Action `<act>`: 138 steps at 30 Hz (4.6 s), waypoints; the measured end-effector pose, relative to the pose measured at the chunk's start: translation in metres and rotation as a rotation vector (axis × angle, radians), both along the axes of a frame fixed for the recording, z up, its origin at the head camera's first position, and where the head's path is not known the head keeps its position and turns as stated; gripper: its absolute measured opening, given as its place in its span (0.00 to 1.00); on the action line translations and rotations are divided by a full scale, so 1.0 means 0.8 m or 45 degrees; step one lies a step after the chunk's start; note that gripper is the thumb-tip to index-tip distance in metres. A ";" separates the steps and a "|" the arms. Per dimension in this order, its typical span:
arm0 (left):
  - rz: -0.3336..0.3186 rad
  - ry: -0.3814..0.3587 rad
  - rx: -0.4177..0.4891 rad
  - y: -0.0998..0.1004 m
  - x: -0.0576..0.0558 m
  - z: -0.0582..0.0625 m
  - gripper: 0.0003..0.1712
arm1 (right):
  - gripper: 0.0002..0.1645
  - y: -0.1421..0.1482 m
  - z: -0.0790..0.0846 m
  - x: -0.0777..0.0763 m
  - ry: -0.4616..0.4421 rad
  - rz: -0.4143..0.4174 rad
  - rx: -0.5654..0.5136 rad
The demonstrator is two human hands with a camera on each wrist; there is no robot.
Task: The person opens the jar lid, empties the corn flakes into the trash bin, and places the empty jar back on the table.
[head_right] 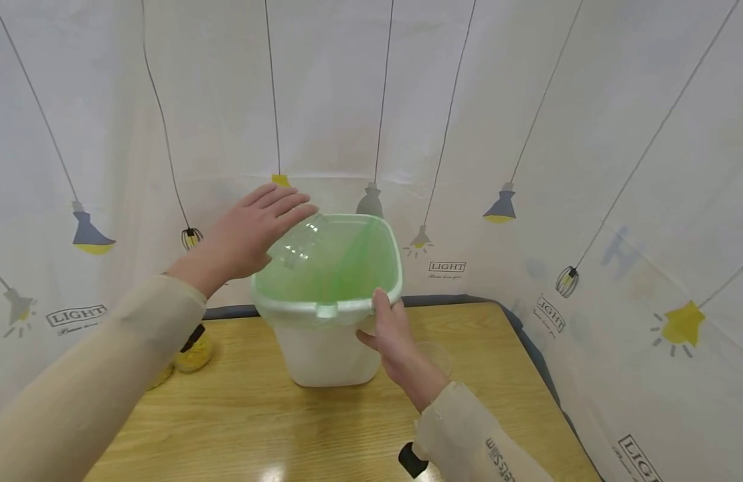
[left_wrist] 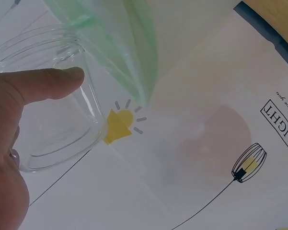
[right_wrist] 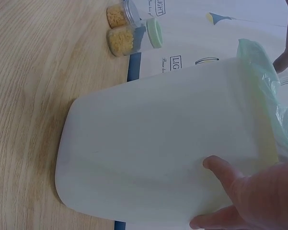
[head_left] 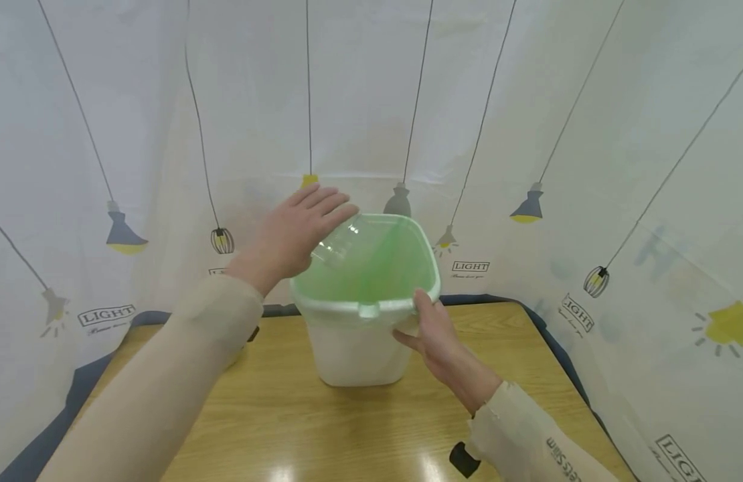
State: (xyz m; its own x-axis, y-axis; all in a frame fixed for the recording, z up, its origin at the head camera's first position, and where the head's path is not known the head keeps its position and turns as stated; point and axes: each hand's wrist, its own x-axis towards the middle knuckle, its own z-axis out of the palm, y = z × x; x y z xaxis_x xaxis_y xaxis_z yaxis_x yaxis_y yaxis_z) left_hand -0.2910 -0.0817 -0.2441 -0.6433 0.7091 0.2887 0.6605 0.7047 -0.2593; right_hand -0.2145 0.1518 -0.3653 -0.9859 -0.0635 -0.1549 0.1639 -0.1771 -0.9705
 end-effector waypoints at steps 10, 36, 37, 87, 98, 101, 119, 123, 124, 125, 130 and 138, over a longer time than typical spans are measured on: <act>0.101 -0.181 0.276 -0.026 0.000 0.002 0.60 | 0.29 -0.001 0.000 -0.001 -0.002 0.001 0.003; 0.193 -0.688 1.138 -0.100 0.037 -0.032 0.66 | 0.29 0.005 -0.001 -0.001 0.016 0.032 0.018; 0.193 -0.701 1.156 -0.104 0.039 -0.035 0.66 | 0.29 0.005 -0.001 -0.002 0.016 0.028 0.018; 0.112 -1.280 1.282 -0.126 0.132 -0.296 0.59 | 0.40 0.024 -0.007 -0.001 0.013 0.073 0.089; 0.020 -1.444 1.250 -0.079 0.133 -0.325 0.58 | 0.43 0.031 -0.008 0.003 0.035 0.108 0.075; -0.036 -1.446 1.223 -0.068 0.133 -0.333 0.57 | 0.44 0.035 -0.010 0.005 0.045 0.136 0.086; -0.122 -1.551 1.253 0.011 0.135 -0.360 0.60 | 0.54 0.098 -0.046 0.015 -0.066 0.131 0.393; -0.121 -1.557 1.268 0.027 0.133 -0.366 0.61 | 0.54 0.122 -0.066 0.018 -0.094 0.116 0.477; -0.118 -1.565 1.271 0.031 0.132 -0.367 0.62 | 0.54 0.129 -0.072 0.019 -0.104 0.112 0.493; -0.125 -1.570 1.276 0.035 0.132 -0.368 0.62 | 0.54 0.135 -0.078 0.020 -0.114 0.108 0.507; -0.116 -1.571 1.270 0.057 0.129 -0.372 0.62 | 0.52 0.163 -0.108 0.025 -0.177 0.063 0.542; -0.080 -1.493 1.235 0.090 0.130 -0.376 0.64 | 0.52 0.196 -0.147 0.039 -0.231 0.010 0.606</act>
State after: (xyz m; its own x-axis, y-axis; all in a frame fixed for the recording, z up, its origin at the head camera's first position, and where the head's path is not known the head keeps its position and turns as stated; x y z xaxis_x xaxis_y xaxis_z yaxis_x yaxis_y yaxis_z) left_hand -0.1868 -0.0099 -0.5445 -0.8102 0.5861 0.0085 0.1928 0.2529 0.9481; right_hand -0.1832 0.3086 -0.4827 -0.9403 0.0482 -0.3369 0.3365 0.2798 -0.8992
